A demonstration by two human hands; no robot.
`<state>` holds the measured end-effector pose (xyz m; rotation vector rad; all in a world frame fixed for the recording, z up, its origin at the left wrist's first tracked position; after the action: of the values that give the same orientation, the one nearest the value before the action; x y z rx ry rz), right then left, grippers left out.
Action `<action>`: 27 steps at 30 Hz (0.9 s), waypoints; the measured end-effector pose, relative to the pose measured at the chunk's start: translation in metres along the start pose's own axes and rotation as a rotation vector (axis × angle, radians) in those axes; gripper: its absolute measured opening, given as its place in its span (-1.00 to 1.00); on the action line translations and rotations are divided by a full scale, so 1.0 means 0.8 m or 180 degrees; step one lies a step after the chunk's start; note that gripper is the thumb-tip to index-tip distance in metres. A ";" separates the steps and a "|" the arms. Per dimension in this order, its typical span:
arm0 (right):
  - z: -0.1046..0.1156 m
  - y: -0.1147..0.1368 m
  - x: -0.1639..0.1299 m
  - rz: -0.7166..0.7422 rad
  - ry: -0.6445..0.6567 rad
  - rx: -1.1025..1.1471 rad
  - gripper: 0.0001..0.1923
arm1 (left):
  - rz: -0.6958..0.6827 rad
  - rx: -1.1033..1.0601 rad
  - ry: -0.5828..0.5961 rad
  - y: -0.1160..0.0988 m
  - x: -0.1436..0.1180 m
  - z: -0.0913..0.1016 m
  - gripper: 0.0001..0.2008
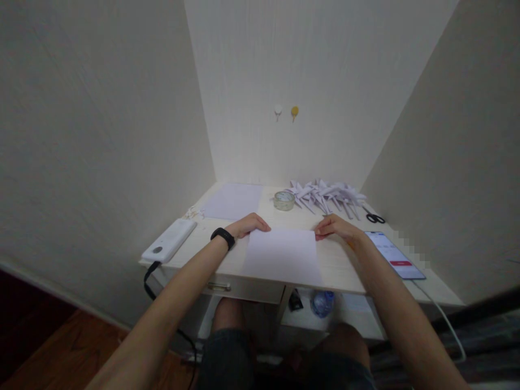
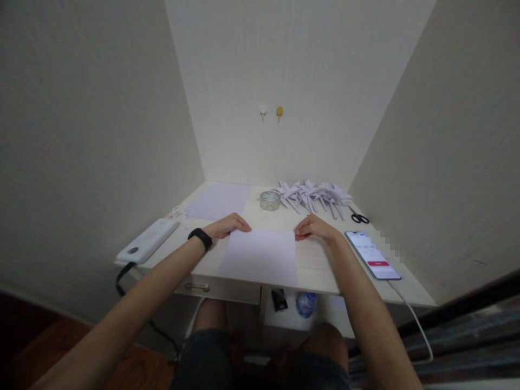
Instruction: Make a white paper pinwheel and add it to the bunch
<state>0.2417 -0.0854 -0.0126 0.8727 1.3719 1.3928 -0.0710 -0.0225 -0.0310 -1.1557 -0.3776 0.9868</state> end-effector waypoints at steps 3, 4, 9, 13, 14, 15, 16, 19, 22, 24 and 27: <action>-0.008 0.001 0.005 0.0384 -0.0339 0.0234 -0.62 | -0.0056 -0.0113 0.0020 0.000 -0.001 -0.002 -0.77; -0.014 0.000 0.009 0.0459 -0.0379 0.0287 -0.59 | -0.0066 -0.0156 0.0026 -0.001 -0.003 -0.002 -0.76; -0.045 -0.022 0.031 0.0463 -0.0571 0.0426 -0.58 | -0.0128 -0.0187 0.0003 -0.004 -0.013 -0.005 -0.74; -0.050 -0.040 0.037 0.0370 -0.0634 0.0527 -0.63 | -0.0319 0.0105 0.0216 -0.011 -0.016 -0.005 -0.76; -0.050 -0.042 0.036 0.0360 -0.0640 0.0559 -0.63 | -0.0370 0.0184 0.0300 -0.013 -0.015 -0.005 -0.75; -0.050 -0.042 0.035 0.0356 -0.0649 0.0589 -0.63 | -0.0412 0.0254 0.0359 -0.015 -0.012 -0.005 -0.74; -0.049 -0.042 0.034 0.0355 -0.0657 0.0613 -0.63 | -0.0447 0.0324 0.0387 -0.017 -0.008 -0.005 -0.74; -0.050 -0.040 0.031 0.0345 -0.0666 0.0647 -0.64 | -0.0569 0.0592 0.0354 -0.024 0.004 -0.006 -0.74; -0.051 -0.038 0.028 0.0335 -0.0666 0.0665 -0.66 | -0.0667 0.0954 0.0397 -0.035 0.011 -0.010 -0.79; -0.050 -0.038 0.027 0.0329 -0.0656 0.0681 -0.67 | -0.0670 0.1132 0.0511 -0.044 0.012 -0.011 -0.80; -0.049 -0.037 0.025 0.0310 -0.0635 0.0718 -0.68 | -0.0503 0.1407 0.0745 -0.055 0.014 -0.012 -0.80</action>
<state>0.2033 -0.0808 -0.0490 1.2078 1.3635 1.2012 -0.0383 -0.0221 0.0016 -0.8124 -0.0542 0.7383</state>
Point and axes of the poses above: each hand's wrist, its own x-axis towards the middle knuckle, its own z-axis out of the back of the hand, y = z × x, the point moved 2 cm from there along x, towards the middle knuckle, and after that the axes turned 15 degrees about x, right-handed, at the moved point
